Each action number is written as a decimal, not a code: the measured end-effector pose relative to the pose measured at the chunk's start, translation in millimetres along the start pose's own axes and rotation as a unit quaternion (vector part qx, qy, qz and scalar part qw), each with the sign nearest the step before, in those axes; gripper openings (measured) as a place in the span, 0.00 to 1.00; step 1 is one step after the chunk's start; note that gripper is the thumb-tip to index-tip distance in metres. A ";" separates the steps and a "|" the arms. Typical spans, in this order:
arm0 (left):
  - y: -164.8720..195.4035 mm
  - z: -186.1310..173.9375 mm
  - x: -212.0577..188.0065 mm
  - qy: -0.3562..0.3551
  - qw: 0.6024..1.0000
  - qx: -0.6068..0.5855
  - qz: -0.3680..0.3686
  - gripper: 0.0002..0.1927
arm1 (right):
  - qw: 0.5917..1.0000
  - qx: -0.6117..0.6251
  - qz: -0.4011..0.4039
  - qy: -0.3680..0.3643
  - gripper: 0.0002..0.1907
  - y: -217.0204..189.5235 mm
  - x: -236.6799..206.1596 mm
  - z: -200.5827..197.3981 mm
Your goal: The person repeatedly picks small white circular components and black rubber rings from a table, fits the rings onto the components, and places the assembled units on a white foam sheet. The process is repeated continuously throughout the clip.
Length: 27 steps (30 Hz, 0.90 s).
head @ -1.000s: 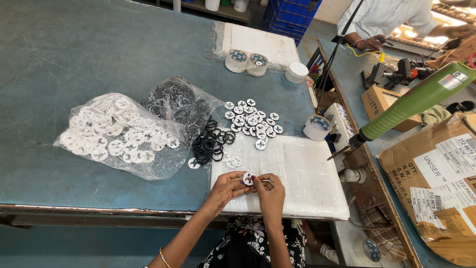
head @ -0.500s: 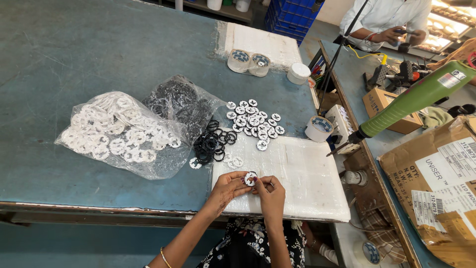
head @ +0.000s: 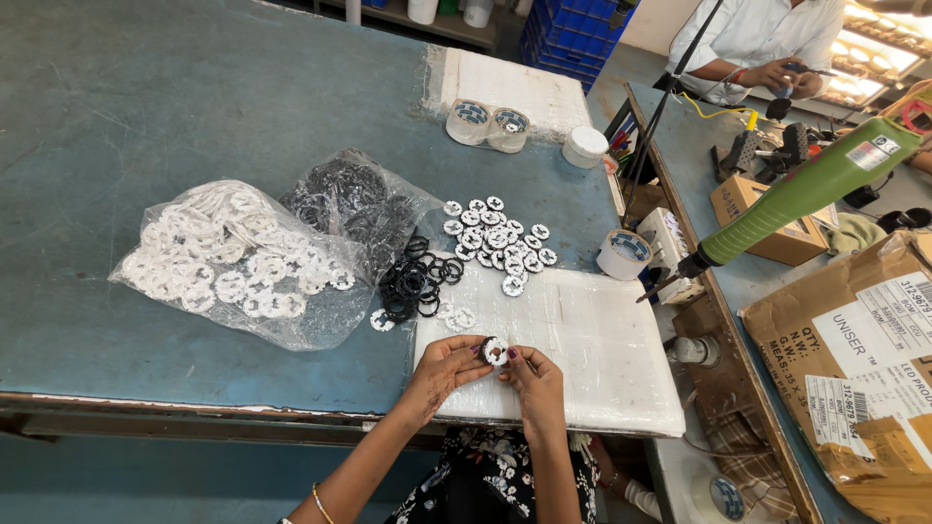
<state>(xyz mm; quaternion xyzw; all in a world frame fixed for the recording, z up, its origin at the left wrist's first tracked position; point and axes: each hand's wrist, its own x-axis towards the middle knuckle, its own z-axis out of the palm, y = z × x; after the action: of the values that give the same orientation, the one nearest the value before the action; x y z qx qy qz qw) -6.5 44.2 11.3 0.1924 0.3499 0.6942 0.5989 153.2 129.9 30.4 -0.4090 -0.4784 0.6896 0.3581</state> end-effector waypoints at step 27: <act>-7.4 2.3 1.5 0.044 0.997 0.064 0.000 0.20 | 0.995 -0.065 -0.062 0.034 0.11 9.6 -4.8 5.7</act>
<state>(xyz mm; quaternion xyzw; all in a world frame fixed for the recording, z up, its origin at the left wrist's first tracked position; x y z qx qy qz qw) -0.1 46.5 7.3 0.1994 0.4196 0.6783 0.5693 149.0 120.9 23.4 -0.4243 -0.5340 0.6192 0.3892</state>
